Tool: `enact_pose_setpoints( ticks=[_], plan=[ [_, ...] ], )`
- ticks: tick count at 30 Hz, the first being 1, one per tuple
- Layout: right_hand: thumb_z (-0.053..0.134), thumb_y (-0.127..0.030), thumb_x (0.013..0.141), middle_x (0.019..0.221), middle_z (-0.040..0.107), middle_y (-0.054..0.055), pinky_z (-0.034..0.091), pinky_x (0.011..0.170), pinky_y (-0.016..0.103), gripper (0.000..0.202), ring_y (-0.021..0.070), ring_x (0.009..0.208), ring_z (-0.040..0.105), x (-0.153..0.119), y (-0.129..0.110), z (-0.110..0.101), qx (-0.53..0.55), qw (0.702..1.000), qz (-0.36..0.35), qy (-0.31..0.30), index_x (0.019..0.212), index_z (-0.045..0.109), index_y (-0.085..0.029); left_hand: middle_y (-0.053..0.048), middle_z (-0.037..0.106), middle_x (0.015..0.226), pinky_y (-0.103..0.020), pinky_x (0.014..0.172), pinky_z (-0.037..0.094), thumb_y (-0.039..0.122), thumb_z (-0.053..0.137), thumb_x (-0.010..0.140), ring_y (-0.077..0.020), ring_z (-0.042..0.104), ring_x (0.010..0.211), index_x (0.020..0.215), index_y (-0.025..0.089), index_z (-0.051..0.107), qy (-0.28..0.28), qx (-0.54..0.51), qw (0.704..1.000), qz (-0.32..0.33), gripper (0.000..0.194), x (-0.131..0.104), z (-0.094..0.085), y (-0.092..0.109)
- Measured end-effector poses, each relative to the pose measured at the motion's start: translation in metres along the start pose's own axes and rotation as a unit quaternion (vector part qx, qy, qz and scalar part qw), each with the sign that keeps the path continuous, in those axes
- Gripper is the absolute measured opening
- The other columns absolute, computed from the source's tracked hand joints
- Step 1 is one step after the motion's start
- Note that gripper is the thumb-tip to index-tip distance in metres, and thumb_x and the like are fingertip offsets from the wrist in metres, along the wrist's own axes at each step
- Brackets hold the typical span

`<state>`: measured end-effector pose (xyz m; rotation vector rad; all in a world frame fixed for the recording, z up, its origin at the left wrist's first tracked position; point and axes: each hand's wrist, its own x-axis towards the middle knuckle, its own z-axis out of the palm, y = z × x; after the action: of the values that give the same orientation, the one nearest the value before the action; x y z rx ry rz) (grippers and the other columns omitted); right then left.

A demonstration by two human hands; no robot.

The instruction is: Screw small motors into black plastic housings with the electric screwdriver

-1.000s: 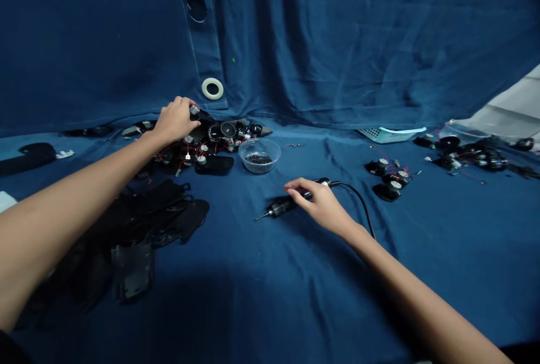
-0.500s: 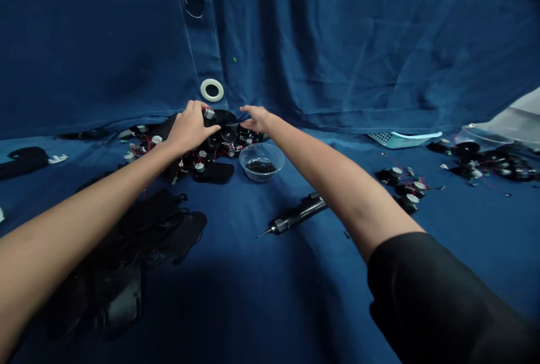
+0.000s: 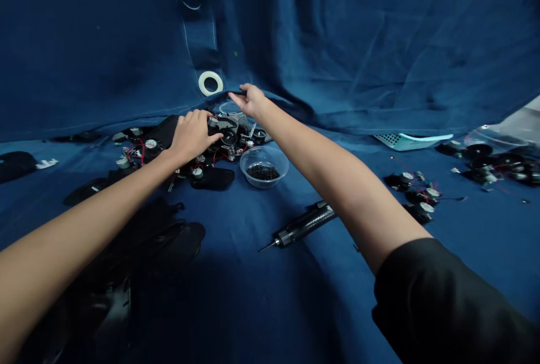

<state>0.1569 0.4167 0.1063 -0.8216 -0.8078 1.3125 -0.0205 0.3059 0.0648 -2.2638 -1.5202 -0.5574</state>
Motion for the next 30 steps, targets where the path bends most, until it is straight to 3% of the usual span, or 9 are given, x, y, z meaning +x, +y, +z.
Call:
enact_pose_setpoints(
  ticks=[5, 10, 16, 21, 26, 30],
  plan=[
    [0.043, -0.016, 0.092, 0.08, 0.059, 0.002, 0.058, 0.07, 0.021, 0.009, 0.0103, 0.08, 0.066, -0.023, -0.006, -0.007, 0.049, 0.997, 0.058, -0.031, 0.084, 0.046, -0.015, -0.023, 0.054, 0.124, -0.049, 0.098, 0.039, 0.049, 0.058, 0.087, -0.04, 0.048, 0.119, 0.126, 0.007, 0.048, 0.022, -0.023, 0.995, -0.095, 0.058, 0.026, 0.01, 0.008],
    [0.043, -0.013, 0.089, 0.078, 0.061, 0.007, 0.059, 0.067, 0.02, 0.005, 0.0125, 0.074, 0.066, -0.041, -0.001, -0.016, 0.056, 0.991, 0.114, -0.042, 0.085, 0.047, -0.012, -0.027, 0.05, 0.129, -0.051, 0.103, 0.031, 0.045, 0.054, 0.089, -0.0419, 0.042, 0.125, 0.127, 0.004, 0.046, 0.008, -0.014, 0.988, -0.153, 0.057, 0.048, 0.022, 0.009],
    [0.04, -0.015, 0.094, 0.078, 0.062, 0.005, 0.059, 0.066, 0.02, 0.007, 0.0111, 0.069, 0.066, -0.055, 0.004, -0.02, 0.07, 0.988, 0.134, -0.044, 0.093, 0.046, -0.013, -0.027, 0.052, 0.128, -0.052, 0.104, 0.027, 0.047, 0.046, 0.091, -0.0409, 0.042, 0.125, 0.127, 0.004, 0.049, 0.0, 0.022, 0.985, -0.169, 0.055, 0.052, 0.037, 0.006],
    [0.034, -0.015, 0.098, 0.077, 0.062, 0.003, 0.059, 0.07, 0.019, 0.012, 0.0089, 0.069, 0.066, -0.06, 0.003, -0.015, 0.093, 0.986, 0.131, -0.052, 0.097, 0.046, -0.014, -0.028, 0.049, 0.134, -0.056, 0.102, 0.028, 0.041, 0.045, 0.092, -0.0415, 0.044, 0.122, 0.139, 0.001, 0.038, -0.008, 0.046, 0.98, -0.191, 0.062, 0.052, 0.043, 0.005],
    [0.036, -0.017, 0.097, 0.076, 0.064, 0.003, 0.059, 0.07, 0.019, 0.014, 0.0096, 0.07, 0.067, -0.065, 0.004, -0.013, 0.088, 0.985, 0.141, -0.055, 0.1, 0.049, -0.012, -0.026, 0.051, 0.132, -0.053, 0.101, 0.031, 0.037, 0.056, 0.087, -0.0396, 0.044, 0.122, 0.126, 0.004, 0.051, 0.006, 0.058, 0.974, -0.22, 0.051, 0.056, 0.045, 0.001],
    [0.035, -0.018, 0.097, 0.073, 0.064, 0.006, 0.059, 0.064, 0.018, 0.022, 0.0103, 0.065, 0.066, -0.068, 0.006, -0.017, 0.058, 0.981, 0.176, -0.051, 0.1, 0.054, -0.008, -0.027, 0.055, 0.126, -0.053, 0.103, 0.029, 0.042, 0.061, 0.083, -0.04, 0.046, 0.12, 0.121, 0.001, 0.051, 0.017, 0.051, 0.968, -0.244, 0.057, 0.057, 0.042, 0.0]
  ],
)
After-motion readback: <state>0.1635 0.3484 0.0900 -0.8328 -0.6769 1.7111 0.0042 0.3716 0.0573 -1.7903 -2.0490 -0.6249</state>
